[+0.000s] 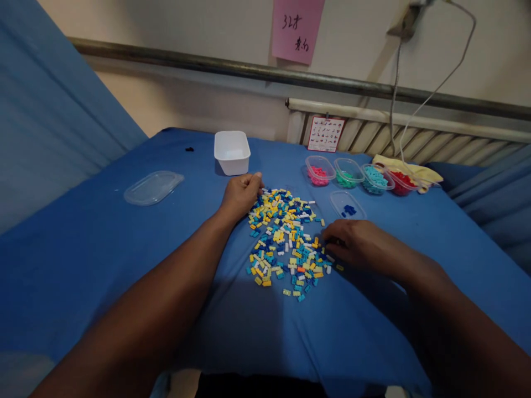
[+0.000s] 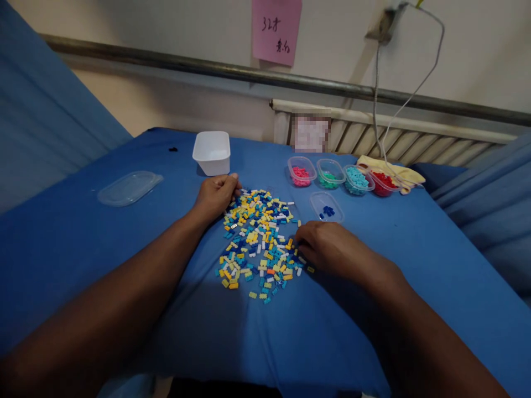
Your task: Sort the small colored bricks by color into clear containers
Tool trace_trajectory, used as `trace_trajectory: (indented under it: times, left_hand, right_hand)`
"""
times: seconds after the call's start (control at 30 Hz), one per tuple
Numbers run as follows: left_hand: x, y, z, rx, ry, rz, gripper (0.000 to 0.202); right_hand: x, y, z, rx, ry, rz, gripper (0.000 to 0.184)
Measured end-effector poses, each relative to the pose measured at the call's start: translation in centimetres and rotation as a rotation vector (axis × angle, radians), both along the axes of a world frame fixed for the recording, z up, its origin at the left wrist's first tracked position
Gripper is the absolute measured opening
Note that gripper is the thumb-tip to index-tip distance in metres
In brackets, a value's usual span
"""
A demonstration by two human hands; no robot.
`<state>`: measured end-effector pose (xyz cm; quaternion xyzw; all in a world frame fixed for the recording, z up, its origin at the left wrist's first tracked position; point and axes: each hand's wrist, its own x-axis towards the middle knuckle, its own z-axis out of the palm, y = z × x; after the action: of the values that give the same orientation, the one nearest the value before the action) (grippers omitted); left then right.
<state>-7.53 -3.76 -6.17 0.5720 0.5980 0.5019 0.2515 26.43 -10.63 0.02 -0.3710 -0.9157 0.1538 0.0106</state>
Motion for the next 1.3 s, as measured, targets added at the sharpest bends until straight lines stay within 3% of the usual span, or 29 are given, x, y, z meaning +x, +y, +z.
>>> trace_trajectory:
  times: [0.13, 0.23, 0.37, 0.47, 0.53, 0.63, 0.7, 0.77, 0.93, 1.3]
  left_hand:
    - [0.1, -0.1, 0.1, -0.003, -0.018, 0.001, 0.051]
    - [0.1, -0.1, 0.2, -0.007, -0.014, 0.002, 0.052]
    - [0.1, -0.1, 0.2, -0.010, -0.024, -0.001, 0.051]
    - [0.1, -0.2, 0.2, -0.005, -0.013, -0.002, 0.050]
    - [0.0, -0.2, 0.2, -0.001, -0.002, -0.004, 0.050]
    - [0.0, 0.0, 0.1, 0.000, -0.005, -0.003, 0.050]
    - [0.0, 0.0, 0.0, -0.003, -0.013, 0.001, 0.051]
    - [0.0, 0.1, -0.1, -0.002, -0.019, 0.002, 0.051]
    - [-0.1, 0.3, -0.3, 0.019, -0.019, -0.015, 0.051]
    - [0.0, 0.2, -0.3, 0.011, -0.011, -0.013, 0.053]
  right_hand:
    - [3.4, 2.3, 0.0, 0.183, 0.014, -0.261, 0.024]
    - [5.6, 4.1, -1.0, 0.247, -0.063, -0.407, 0.027]
    - [6.7, 5.1, -2.6, 0.297, -0.071, -0.415, 0.031]
    - [6.3, 4.7, -2.8, 0.379, 0.003, -0.415, 0.031]
    - [5.4, 3.9, -2.3, 0.331, 0.121, -0.331, 0.027]
    - [3.1, 1.9, -1.3, 0.072, 0.285, -0.008, 0.021]
    - [1.4, 0.5, -0.9, -0.033, 0.322, 0.172, 0.019]
    - [0.1, -0.5, -0.7, -0.073, 0.318, 0.259, 0.018]
    - [-0.6, -1.0, -0.6, -0.116, 0.210, 0.248, 0.020]
    - [-0.7, -1.2, -0.4, -0.049, 0.129, 0.202, 0.020]
